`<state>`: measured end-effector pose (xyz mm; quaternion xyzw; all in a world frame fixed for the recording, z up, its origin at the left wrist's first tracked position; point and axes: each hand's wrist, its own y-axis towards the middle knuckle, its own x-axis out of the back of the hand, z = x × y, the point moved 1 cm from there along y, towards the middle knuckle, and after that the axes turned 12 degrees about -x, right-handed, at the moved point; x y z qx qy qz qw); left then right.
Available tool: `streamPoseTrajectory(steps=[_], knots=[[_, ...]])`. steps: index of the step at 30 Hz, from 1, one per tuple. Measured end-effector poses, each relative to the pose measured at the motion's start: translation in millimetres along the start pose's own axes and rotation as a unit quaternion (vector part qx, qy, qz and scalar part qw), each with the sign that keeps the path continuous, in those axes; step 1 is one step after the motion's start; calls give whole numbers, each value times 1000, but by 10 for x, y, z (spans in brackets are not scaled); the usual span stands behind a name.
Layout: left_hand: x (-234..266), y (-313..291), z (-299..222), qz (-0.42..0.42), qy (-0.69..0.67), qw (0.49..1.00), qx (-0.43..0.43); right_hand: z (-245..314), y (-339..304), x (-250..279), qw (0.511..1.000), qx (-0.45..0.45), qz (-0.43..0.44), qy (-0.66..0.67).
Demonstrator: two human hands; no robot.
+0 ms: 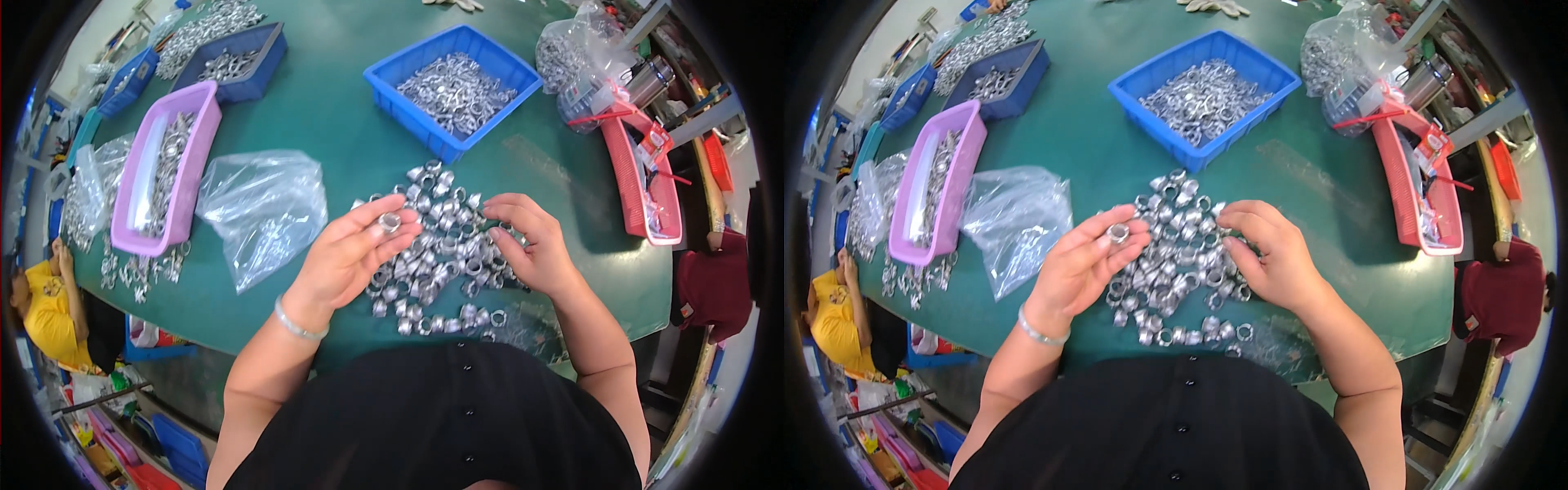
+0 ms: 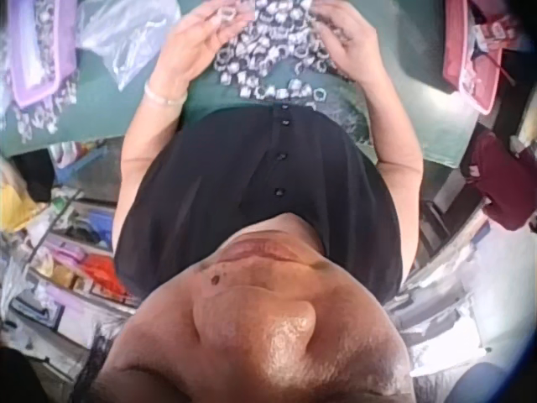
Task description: The person sorts through a pile of metal components on a workbench and fits small metal pieces together by hand.
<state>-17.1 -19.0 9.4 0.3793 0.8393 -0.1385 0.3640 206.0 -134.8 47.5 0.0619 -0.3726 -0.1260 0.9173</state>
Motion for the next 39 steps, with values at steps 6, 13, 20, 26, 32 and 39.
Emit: streamPoseTrajectory(steps=[6,13,20,26,32,39], knots=[[-128,-110,127,60,-42,997,22,299,-216,-299,996,34,19,75],[-264,-376,223,76,-100,992,16,510,-452,-343,992,38,-6,122],[-455,-575,277,90,-37,995,-26,599,-655,-342,988,34,-12,153],[-548,-717,303,90,29,994,-50,626,-776,-347,985,55,-30,163],[-587,-775,327,91,113,986,-81,601,-842,-426,983,42,-37,173],[-607,-784,380,80,216,968,-99,443,-872,-479,987,49,-6,150]])
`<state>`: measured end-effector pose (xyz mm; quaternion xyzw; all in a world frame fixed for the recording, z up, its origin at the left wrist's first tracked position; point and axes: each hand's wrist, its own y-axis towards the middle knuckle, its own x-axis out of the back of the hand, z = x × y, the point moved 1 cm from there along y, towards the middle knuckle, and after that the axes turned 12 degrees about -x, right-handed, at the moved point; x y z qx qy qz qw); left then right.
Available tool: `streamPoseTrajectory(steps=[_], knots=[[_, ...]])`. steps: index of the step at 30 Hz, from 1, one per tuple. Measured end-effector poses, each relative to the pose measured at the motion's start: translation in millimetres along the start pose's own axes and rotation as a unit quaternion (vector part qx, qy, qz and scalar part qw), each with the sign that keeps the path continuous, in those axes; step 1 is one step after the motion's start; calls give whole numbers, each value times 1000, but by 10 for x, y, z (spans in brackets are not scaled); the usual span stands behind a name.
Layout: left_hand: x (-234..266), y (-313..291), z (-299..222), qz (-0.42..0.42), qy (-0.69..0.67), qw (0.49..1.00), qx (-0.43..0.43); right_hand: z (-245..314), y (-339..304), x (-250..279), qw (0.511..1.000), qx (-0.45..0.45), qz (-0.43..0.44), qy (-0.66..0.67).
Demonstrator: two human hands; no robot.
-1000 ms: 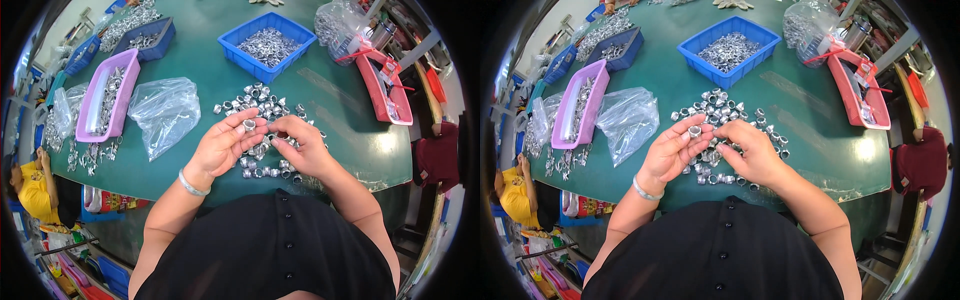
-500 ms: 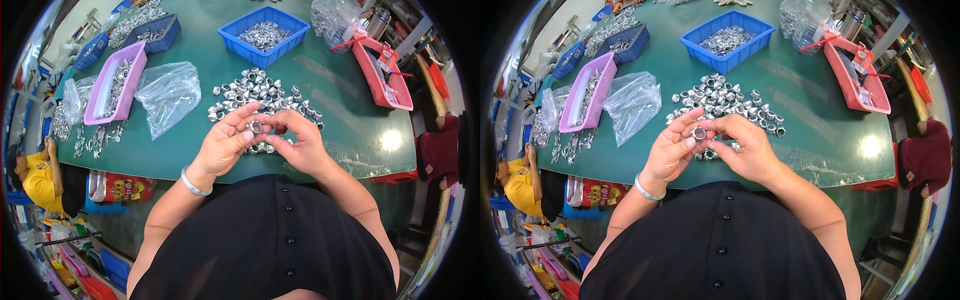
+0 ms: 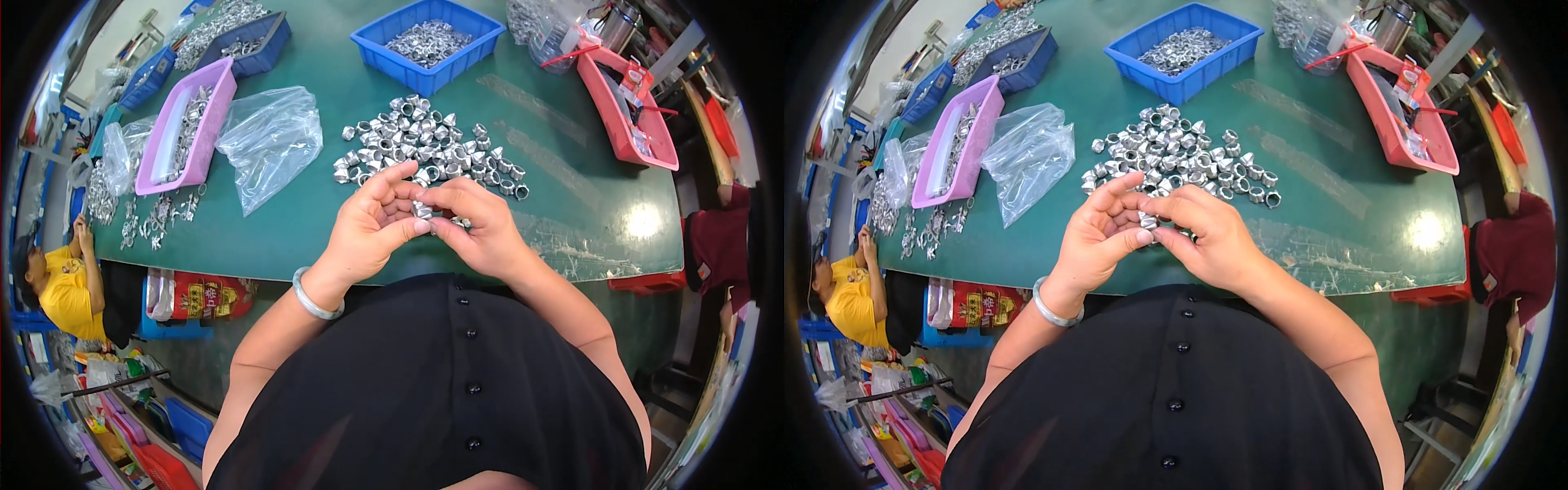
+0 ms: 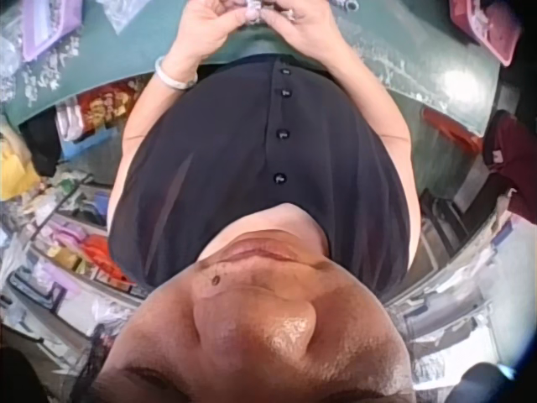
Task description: The person sorts through a pile of metal components on a workbench and fits small metal pieces together by hand.
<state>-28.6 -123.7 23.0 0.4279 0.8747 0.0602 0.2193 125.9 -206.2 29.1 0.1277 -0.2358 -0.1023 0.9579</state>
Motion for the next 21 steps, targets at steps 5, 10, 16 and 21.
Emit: streamPoseTrajectory(steps=[5,10,16,21], knots=[[-49,8,18,-11,14,1000,2,-110,-24,-13,986,-90,32,140],[-59,8,50,-27,27,999,3,-184,-43,-36,948,-164,68,265],[-21,-20,86,-36,44,998,5,-170,-32,-78,937,-175,72,295],[25,-56,93,-31,70,997,1,-182,-26,-96,946,-191,73,252]])
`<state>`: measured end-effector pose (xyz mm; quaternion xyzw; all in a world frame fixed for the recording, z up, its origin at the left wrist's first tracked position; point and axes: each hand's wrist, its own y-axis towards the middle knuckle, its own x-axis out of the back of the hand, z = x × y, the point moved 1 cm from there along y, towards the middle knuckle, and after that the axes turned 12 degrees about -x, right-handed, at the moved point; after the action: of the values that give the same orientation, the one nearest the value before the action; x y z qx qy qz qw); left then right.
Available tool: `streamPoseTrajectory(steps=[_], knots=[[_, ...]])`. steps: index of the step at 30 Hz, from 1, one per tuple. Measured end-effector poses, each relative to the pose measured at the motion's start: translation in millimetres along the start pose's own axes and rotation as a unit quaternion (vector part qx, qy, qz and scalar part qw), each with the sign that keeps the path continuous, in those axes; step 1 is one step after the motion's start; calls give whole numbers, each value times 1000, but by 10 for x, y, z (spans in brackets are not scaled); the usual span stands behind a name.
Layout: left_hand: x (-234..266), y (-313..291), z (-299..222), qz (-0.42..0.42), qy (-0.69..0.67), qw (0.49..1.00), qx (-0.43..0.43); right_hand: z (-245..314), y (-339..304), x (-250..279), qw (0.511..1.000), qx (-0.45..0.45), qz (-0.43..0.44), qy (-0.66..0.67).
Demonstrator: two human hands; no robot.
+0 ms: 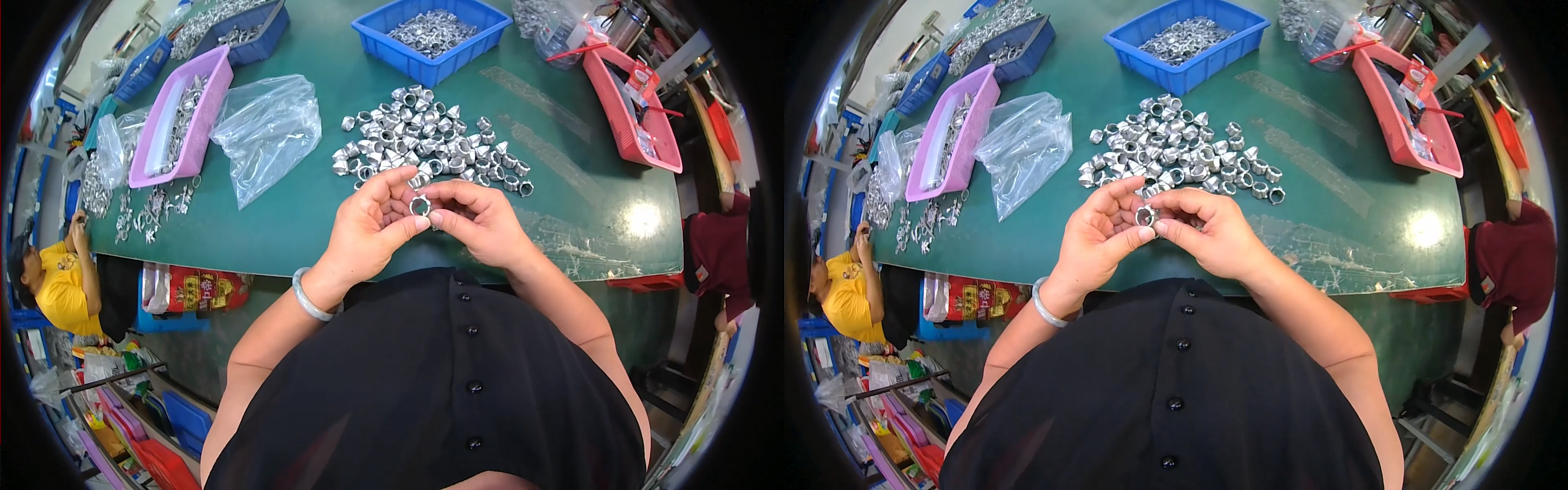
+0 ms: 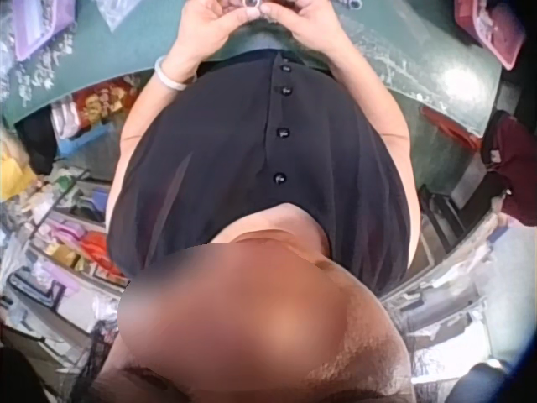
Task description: The person sorts through a pile of metal components on a workbench and fits small metal pieces together by hand.
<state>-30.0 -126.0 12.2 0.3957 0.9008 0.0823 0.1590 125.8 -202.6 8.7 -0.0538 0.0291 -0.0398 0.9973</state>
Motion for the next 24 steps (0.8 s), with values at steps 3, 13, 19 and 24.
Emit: streamPoseTrajectory(steps=[3,13,19,24], knots=[[31,-21,12,-3,-3,1000,4,-21,5,-9,1000,-16,-1,-5],[71,-60,-3,-24,-9,999,39,-26,25,-36,998,-34,-1,-46],[146,-110,12,-19,29,999,38,81,40,-24,994,-27,-9,-101],[177,-156,-10,-22,86,995,35,142,48,-50,993,-20,-9,-118]])
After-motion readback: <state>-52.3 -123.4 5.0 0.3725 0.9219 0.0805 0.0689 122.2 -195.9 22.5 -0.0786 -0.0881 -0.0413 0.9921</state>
